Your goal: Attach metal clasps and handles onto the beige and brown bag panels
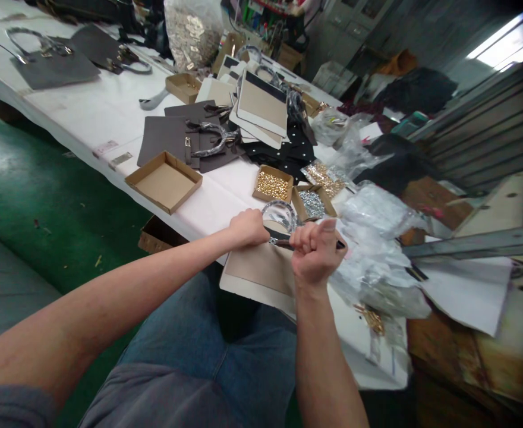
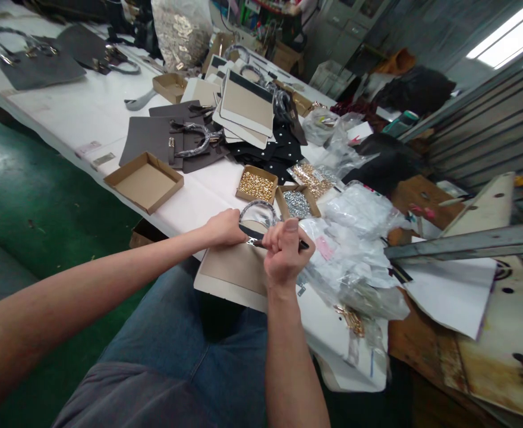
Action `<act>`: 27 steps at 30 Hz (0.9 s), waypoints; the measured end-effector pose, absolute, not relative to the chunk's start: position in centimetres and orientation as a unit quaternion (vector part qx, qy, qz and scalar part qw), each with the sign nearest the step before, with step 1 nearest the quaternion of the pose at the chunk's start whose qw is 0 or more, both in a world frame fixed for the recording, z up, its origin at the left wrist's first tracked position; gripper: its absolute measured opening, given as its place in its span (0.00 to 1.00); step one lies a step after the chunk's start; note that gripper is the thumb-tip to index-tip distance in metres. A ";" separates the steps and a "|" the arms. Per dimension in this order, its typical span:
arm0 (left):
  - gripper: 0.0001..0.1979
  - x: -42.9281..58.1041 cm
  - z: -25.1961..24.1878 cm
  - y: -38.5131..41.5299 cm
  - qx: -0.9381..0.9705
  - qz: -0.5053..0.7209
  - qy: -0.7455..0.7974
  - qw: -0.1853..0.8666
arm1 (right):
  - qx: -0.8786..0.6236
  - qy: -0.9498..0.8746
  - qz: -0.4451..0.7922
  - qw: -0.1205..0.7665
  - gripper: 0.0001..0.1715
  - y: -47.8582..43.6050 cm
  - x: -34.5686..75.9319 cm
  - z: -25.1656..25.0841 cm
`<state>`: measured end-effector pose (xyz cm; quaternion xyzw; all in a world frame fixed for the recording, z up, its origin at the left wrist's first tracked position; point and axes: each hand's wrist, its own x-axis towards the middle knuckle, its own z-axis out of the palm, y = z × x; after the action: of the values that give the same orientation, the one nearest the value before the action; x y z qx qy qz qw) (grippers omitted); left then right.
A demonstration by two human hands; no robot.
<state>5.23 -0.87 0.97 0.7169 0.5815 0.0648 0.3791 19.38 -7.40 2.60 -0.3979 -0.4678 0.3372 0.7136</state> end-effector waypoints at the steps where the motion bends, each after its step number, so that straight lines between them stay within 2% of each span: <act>1: 0.30 5.1 0.8 -0.9 0.719 0.069 0.582 0.375 | -0.392 -0.465 0.331 0.721 0.40 -7.9 19.1 2.6; 6: 0.31 4.4 0.1 -1.0 0.733 0.087 0.568 0.363 | -0.419 -0.445 0.287 0.738 0.37 -9.5 19.1 2.4; 9: 0.32 4.1 0.3 -0.8 0.746 0.110 0.564 0.338 | -0.432 -0.421 0.292 0.742 0.39 -9.7 20.1 2.4; 13: 0.24 4.2 2.0 -0.2 0.755 0.141 0.540 0.344 | -0.441 -0.371 0.329 0.748 0.40 -9.6 21.9 2.5; 16: 0.15 4.3 3.2 0.3 0.723 0.130 0.506 0.451 | -0.439 -0.350 0.351 0.750 0.41 -9.5 23.2 3.0; 18: 0.12 4.1 3.5 0.2 0.666 0.123 0.492 0.547 | -0.434 -0.348 0.360 0.749 0.41 -9.6 23.8 3.5; 23: 0.11 3.3 1.8 -1.8 0.476 0.108 0.429 0.760 | -0.404 -0.377 0.379 0.742 0.40 -10.7 23.8 4.0; 27: 0.16 2.8 -0.6 -3.8 0.381 0.130 0.357 0.843 | -0.387 -0.395 0.392 0.735 0.40 -11.5 23.1 3.5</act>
<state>2.78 -3.83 -0.60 0.3806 0.3569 0.1301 0.8431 23.08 -11.53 3.51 -0.3865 -0.3947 0.3925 0.7354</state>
